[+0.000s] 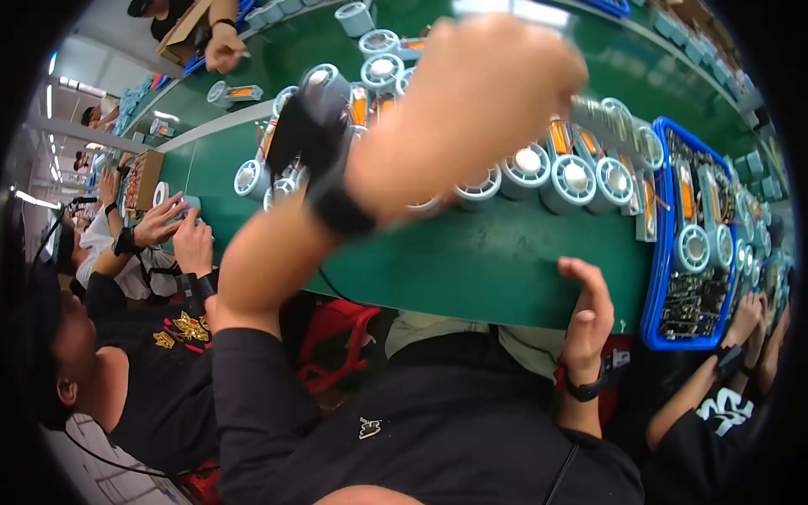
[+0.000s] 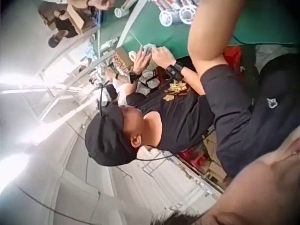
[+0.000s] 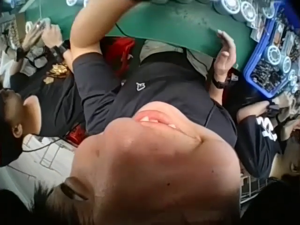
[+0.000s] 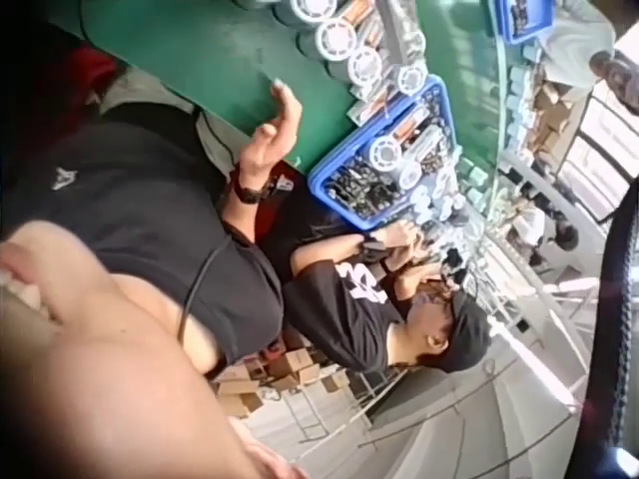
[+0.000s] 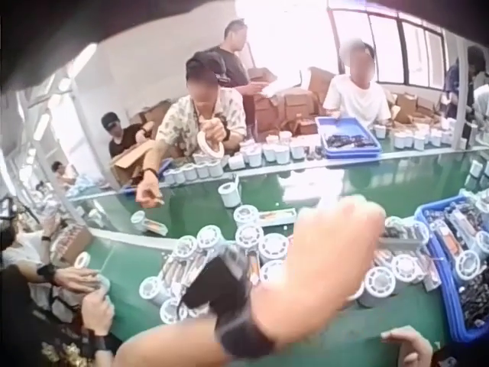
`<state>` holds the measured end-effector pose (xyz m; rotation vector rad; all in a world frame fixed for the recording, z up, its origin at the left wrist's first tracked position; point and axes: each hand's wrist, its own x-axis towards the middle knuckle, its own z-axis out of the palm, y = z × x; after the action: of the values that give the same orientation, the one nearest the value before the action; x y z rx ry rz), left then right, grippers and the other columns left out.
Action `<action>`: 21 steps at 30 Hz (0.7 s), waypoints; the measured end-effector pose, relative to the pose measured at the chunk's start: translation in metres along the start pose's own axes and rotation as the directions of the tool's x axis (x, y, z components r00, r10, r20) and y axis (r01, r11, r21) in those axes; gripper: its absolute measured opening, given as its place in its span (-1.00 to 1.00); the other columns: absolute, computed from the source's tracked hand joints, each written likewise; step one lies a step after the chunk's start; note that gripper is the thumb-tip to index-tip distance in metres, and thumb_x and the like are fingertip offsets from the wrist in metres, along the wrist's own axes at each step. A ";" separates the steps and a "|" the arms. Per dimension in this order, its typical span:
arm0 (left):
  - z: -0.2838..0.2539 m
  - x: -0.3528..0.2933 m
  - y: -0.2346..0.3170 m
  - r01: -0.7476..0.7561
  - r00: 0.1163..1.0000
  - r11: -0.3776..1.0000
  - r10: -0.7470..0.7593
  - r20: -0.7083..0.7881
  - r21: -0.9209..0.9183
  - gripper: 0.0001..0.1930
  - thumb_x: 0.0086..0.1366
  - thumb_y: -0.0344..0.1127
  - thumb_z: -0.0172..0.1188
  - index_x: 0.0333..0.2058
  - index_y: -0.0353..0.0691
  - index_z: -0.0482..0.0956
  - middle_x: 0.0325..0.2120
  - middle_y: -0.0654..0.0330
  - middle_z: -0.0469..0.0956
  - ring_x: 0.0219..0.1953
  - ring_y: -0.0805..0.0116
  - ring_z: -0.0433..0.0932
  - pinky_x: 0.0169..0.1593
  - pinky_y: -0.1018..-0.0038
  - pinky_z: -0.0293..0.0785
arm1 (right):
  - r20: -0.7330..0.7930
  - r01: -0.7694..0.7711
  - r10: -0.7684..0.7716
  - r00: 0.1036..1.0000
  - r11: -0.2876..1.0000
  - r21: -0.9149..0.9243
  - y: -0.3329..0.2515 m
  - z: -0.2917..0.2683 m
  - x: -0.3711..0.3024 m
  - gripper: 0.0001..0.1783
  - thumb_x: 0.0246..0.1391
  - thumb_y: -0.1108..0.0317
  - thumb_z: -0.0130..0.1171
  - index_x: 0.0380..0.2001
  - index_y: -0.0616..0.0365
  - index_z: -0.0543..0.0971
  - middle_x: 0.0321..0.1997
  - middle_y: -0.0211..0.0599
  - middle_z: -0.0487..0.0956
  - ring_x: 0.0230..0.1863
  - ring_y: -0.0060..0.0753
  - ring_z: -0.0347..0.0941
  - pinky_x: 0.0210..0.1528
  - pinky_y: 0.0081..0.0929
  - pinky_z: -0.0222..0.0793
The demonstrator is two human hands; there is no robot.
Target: The person picks up a circuit board and connects it to the wires of a fan assembly before pressing the board into the housing. They then connect a battery to the circuit board and nestle it into the assembly before placing the unit back on the table.
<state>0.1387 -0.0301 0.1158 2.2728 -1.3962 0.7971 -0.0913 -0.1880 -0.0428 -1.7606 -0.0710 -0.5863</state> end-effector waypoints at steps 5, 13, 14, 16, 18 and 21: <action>0.095 0.078 -0.145 0.287 0.955 0.950 -0.294 0.041 0.125 -0.77 0.32 -0.35 0.07 -0.30 -0.17 0.74 -0.29 -0.05 0.71 -0.15 0.03 0.72 -0.06 0.17 0.62 | 0.109 -0.064 0.076 0.991 0.992 -0.106 -0.012 0.000 0.006 -0.36 0.42 -0.08 -0.02 0.00 0.43 0.54 -0.03 0.01 0.61 0.00 -0.16 0.54 0.14 -0.30 0.41; 0.121 0.037 -0.219 0.312 0.836 0.914 -0.394 0.382 0.260 -0.60 0.21 0.03 0.34 -0.06 -0.02 0.75 -0.05 0.09 0.69 0.03 0.01 0.64 0.15 0.08 0.52 | 0.156 -0.058 0.077 0.985 0.990 -0.125 -0.008 -0.008 0.010 -0.41 0.46 -0.03 -0.09 -0.05 0.41 0.54 -0.11 -0.04 0.59 -0.06 -0.23 0.53 0.06 -0.37 0.41; 0.109 0.040 -0.213 0.268 0.798 0.945 -0.327 0.506 0.188 -0.50 0.20 0.12 0.35 0.03 0.01 0.73 0.02 0.07 0.67 0.12 -0.02 0.60 0.26 0.05 0.44 | 0.154 -0.036 0.053 0.987 0.993 -0.114 -0.007 -0.004 0.015 -0.43 0.46 -0.01 -0.08 -0.07 0.40 0.55 -0.13 -0.04 0.61 -0.10 -0.24 0.53 0.01 -0.38 0.41; 0.083 0.039 -0.178 0.231 0.763 0.936 -0.344 0.547 0.266 -0.54 0.23 0.10 0.30 0.00 -0.01 0.74 0.00 0.05 0.68 0.10 -0.01 0.61 0.25 0.08 0.45 | 0.169 -0.002 0.020 0.985 0.995 -0.104 -0.011 -0.002 0.017 -0.47 0.45 0.03 -0.07 -0.12 0.39 0.57 -0.18 -0.04 0.63 -0.17 -0.27 0.52 -0.08 -0.42 0.41; 0.047 0.037 -0.143 0.141 0.711 0.880 -0.409 0.572 0.454 -0.60 0.30 0.05 0.20 -0.05 -0.05 0.75 -0.05 0.01 0.69 0.08 0.00 0.63 0.23 0.14 0.46 | 0.177 -0.047 0.066 0.982 0.993 -0.106 -0.008 -0.004 0.010 -0.48 0.45 0.03 -0.07 -0.15 0.38 0.57 -0.19 -0.05 0.63 -0.20 -0.30 0.50 -0.12 -0.43 0.39; 0.027 0.019 -0.186 0.262 0.522 0.878 -0.478 0.706 0.400 -0.27 0.20 0.43 0.14 0.06 -0.05 0.70 0.04 0.04 0.66 0.18 0.02 0.56 0.37 0.25 0.28 | 0.299 -0.072 0.082 0.951 0.996 -0.044 -0.007 -0.010 0.011 -0.49 0.45 0.05 -0.06 -0.20 0.38 0.58 -0.22 -0.07 0.62 -0.26 -0.36 0.45 -0.20 -0.46 0.34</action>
<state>0.3190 0.0246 0.1055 3.1783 -1.0015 -0.2927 -0.0873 -0.1986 -0.0304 -1.8645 -0.2039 -0.2601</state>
